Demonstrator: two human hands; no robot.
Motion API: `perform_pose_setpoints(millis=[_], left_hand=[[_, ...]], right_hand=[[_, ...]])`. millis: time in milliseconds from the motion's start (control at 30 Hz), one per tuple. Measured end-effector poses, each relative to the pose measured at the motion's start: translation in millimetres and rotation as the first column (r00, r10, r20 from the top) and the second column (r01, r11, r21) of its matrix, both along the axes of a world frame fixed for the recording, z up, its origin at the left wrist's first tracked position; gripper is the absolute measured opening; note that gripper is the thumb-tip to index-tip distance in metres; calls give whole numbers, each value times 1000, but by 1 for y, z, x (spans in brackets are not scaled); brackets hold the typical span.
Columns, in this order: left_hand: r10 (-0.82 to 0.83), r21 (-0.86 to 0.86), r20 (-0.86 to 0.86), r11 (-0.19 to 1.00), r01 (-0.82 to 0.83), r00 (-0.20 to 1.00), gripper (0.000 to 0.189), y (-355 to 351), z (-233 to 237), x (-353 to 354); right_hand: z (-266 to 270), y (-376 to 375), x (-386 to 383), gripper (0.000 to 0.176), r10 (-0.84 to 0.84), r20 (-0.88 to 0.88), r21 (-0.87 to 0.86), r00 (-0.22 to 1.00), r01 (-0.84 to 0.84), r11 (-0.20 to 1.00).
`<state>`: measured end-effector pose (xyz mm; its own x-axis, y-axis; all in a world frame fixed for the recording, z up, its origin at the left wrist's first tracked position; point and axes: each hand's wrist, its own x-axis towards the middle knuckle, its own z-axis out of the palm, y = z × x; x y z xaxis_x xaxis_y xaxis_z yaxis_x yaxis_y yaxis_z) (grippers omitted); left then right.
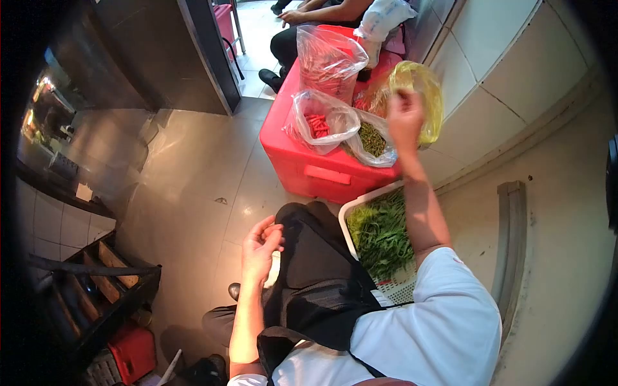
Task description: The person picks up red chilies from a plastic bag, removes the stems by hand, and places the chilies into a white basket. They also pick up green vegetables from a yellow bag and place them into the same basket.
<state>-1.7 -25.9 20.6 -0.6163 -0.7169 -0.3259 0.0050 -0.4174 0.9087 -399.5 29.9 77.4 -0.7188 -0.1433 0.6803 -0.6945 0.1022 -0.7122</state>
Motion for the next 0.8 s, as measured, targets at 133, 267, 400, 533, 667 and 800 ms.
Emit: perform_pose_setpoints(millis=[133,267,400,533,667,800], left_hand=[[61,7,62,998,-61,996,44,-3,-15,25],[45,-8,74,999,-45,996,42,2,-16,27],[40,-8,81,999,-40,996,39,5,-15,24],[38,19,119,999,-40,992,41,6,-20,29],[43,4,168,999,-44,985,40,4,-22,29],[40,16,185,999,-44,982,40,2,-28,28]], right_hand=[[-26,41,-124,30,-195,174,293,965,138,946],[-83,45,-172,32,-159,132,845,979,-27,534],[-102,33,-173,33,-41,246,925,968,-222,308],[-105,-1,-174,35,14,258,938,966,-254,236],[-97,-37,-178,37,33,243,945,969,-244,217],[-93,-54,-185,38,35,238,951,971,-241,193]])
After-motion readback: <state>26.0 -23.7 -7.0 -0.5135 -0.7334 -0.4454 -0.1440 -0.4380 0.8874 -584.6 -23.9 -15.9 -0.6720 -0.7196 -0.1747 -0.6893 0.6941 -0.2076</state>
